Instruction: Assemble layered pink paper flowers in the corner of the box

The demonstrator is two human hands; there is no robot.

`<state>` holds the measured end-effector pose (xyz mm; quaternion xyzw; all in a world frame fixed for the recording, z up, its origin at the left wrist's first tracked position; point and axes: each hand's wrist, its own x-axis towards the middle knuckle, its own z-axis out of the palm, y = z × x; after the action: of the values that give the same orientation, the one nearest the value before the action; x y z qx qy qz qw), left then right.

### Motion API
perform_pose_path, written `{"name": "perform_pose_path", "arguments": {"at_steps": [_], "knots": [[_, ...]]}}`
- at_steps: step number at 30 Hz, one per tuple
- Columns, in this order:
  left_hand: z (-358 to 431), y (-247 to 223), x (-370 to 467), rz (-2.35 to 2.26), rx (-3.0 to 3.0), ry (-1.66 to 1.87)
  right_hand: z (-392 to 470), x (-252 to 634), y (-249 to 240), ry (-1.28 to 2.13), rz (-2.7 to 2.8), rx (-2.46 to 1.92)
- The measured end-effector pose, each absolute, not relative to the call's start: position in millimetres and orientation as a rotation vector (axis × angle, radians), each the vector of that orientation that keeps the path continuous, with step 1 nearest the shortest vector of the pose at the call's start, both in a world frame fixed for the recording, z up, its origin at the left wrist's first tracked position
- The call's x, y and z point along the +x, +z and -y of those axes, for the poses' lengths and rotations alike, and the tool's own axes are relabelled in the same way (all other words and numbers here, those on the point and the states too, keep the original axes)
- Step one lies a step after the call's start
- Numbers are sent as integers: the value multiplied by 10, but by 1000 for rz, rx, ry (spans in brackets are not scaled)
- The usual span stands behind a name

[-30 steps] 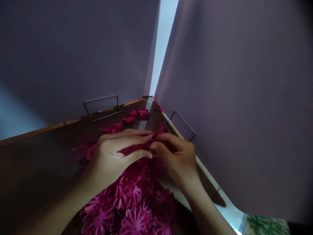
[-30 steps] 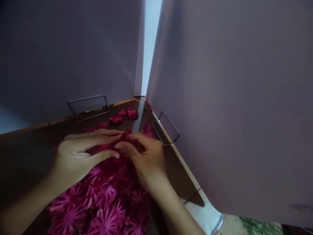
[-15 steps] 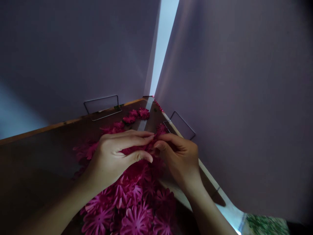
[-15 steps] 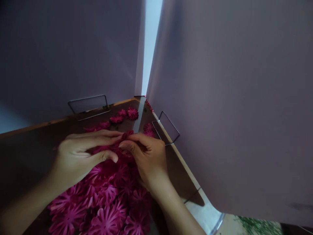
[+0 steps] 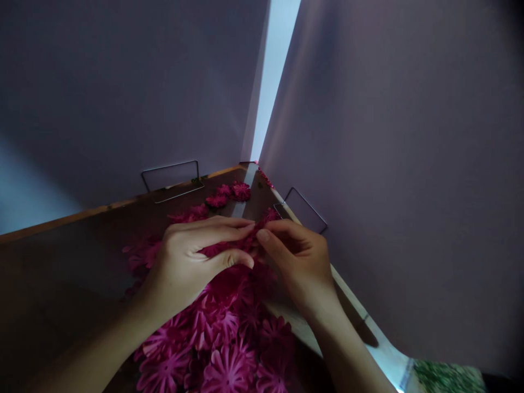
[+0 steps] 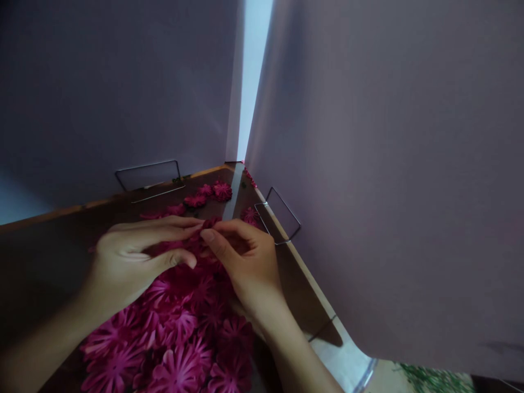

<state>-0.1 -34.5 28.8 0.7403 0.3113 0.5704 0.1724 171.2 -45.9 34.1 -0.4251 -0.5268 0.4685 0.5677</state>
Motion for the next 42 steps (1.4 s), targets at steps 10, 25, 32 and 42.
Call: {"name": "perform_pose_path", "arguments": {"at_steps": [10, 25, 32, 42], "knots": [[356, 270, -8, -955, 2095, 1635, 544, 1685, 377, 742, 1438, -1047], [367, 287, -1, -961, 2080, 1621, 532, 1685, 394, 795, 1436, -1020], [361, 282, -1, -953, 2082, 1625, 525, 1689, 367, 848, 1391, -1026], [362, 287, -4, -966, 2106, 1616, 532, 1682, 359, 857, 1391, -1007]]}}
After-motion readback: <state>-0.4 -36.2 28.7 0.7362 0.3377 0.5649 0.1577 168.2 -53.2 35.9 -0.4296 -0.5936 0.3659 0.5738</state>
